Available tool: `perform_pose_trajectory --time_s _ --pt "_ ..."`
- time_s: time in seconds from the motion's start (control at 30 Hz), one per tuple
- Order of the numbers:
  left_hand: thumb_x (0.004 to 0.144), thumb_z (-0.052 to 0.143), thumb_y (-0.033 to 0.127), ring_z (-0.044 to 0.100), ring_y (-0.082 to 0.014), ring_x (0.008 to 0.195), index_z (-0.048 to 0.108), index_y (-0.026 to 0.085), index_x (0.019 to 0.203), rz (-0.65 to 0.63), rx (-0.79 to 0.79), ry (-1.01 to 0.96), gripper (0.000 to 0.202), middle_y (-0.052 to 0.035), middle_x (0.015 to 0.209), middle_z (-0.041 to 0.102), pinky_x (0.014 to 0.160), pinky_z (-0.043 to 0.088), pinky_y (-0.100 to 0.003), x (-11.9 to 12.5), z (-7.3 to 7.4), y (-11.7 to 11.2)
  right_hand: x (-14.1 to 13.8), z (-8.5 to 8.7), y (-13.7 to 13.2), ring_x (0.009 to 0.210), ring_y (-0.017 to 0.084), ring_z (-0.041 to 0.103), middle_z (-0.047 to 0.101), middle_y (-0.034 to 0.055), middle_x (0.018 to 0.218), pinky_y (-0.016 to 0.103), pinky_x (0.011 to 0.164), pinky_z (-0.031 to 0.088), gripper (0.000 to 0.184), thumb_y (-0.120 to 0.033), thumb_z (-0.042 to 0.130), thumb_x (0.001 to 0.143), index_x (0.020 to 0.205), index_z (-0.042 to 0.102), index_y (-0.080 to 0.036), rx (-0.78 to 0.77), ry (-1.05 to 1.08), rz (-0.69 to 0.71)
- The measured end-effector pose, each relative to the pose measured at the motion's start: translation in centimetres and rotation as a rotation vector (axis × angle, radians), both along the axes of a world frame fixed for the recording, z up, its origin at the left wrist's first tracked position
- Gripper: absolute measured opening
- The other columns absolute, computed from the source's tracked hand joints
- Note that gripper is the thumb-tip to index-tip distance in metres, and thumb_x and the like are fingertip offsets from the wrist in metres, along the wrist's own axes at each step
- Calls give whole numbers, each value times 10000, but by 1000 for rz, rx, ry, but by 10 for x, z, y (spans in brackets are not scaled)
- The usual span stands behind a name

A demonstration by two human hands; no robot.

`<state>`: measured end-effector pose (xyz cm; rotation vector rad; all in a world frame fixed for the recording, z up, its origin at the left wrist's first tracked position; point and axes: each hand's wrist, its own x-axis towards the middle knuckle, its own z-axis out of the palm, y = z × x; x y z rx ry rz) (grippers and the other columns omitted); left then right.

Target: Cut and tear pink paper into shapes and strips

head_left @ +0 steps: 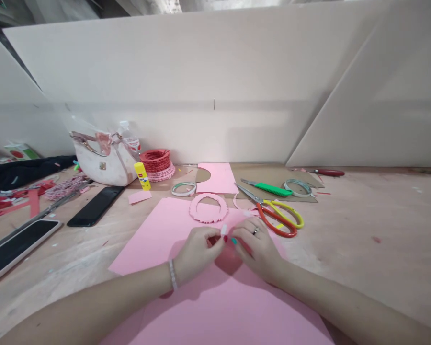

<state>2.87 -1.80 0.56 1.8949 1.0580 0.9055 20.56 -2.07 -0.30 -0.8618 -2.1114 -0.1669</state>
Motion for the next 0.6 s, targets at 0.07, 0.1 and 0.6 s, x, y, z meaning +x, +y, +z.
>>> perform_pose_trajectory --time_s 0.07,0.1,0.6 --pt "712 418 118 326 -73 520 359 158 535 -36 99 69 192 50 522 327 510 252 -196 0 3 -6 -3 1 -4 735 175 466 581 32 756 317 674 342 134 -81 456 778 805 515 -198 -16 -78 15" --pt "704 419 103 329 -73 515 361 159 540 -47 146 108 182 51 520 335 515 252 -199 0 4 -8 -3 2 -5 729 175 460 577 34 752 315 663 335 127 -83 453 774 793 507 -196 -18 -105 17" --pt "774 426 141 460 -131 552 452 181 642 -112 679 450 141 -3 616 526 527 309 -252 -5 1 -11 -3 5 -7 651 165 385 505 24 667 286 586 312 178 -46 374 757 714 447 -202 -27 -187 119"
